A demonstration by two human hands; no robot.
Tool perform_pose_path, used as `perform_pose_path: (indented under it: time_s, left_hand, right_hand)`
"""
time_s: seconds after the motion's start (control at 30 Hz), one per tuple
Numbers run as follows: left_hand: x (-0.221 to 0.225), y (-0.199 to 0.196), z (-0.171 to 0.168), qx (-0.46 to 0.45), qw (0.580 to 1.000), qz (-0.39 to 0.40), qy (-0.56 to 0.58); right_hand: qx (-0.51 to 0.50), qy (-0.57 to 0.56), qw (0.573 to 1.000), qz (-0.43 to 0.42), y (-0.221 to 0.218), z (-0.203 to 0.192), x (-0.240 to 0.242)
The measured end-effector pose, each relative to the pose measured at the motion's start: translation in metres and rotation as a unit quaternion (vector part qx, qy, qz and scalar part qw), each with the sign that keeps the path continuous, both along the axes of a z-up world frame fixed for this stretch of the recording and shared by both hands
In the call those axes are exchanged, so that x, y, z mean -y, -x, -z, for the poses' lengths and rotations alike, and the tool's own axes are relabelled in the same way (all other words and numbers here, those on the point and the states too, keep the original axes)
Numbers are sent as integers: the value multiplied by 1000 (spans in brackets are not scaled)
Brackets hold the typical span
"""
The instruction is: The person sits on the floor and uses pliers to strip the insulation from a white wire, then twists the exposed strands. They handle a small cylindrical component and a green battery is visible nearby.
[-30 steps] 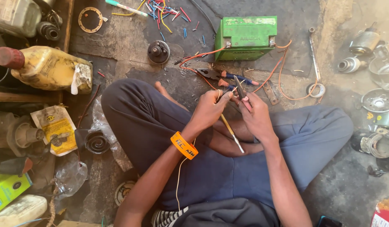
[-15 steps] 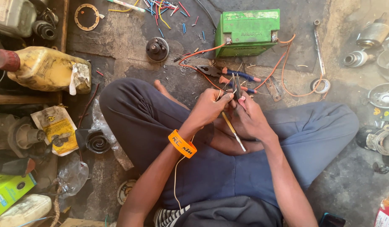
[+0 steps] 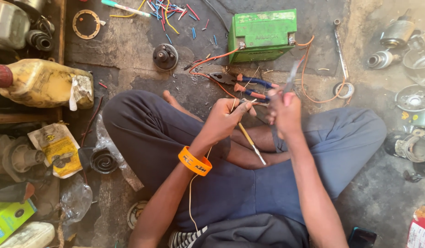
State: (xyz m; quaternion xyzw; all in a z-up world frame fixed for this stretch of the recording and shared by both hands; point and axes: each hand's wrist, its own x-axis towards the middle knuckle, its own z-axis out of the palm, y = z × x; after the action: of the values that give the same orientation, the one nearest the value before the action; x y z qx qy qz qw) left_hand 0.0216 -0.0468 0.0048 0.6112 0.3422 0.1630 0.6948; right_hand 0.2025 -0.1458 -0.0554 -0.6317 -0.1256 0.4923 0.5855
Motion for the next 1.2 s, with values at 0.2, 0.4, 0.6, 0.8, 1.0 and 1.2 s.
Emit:
perform_pose_path:
  time_s: [0.2,0.4,0.6,0.8,1.0,1.2]
  left_hand:
    - [-5,4,3,102,973,16,207]
    - [-8,12,15,186,937,7,296]
    - [-9,12,17,178,936,0,304]
    - [-6,6,21,124,956,-1,266]
    - [0,1,33,51,991,-1,124]
    - [5,-10,27,33,995,-93,4]
  right_hand:
    - [92,-25,995,-42,-10,-13,4]
    - [199,-80,966,-147,18,-25,4]
    - [297,-69,929,-208,30,-46,7]
    - [398,-94,882,-232,30,-56,8]
    - [464,-36,848,-253,29,-50,8]
    - [417,12,889,-189,41,-52,5]
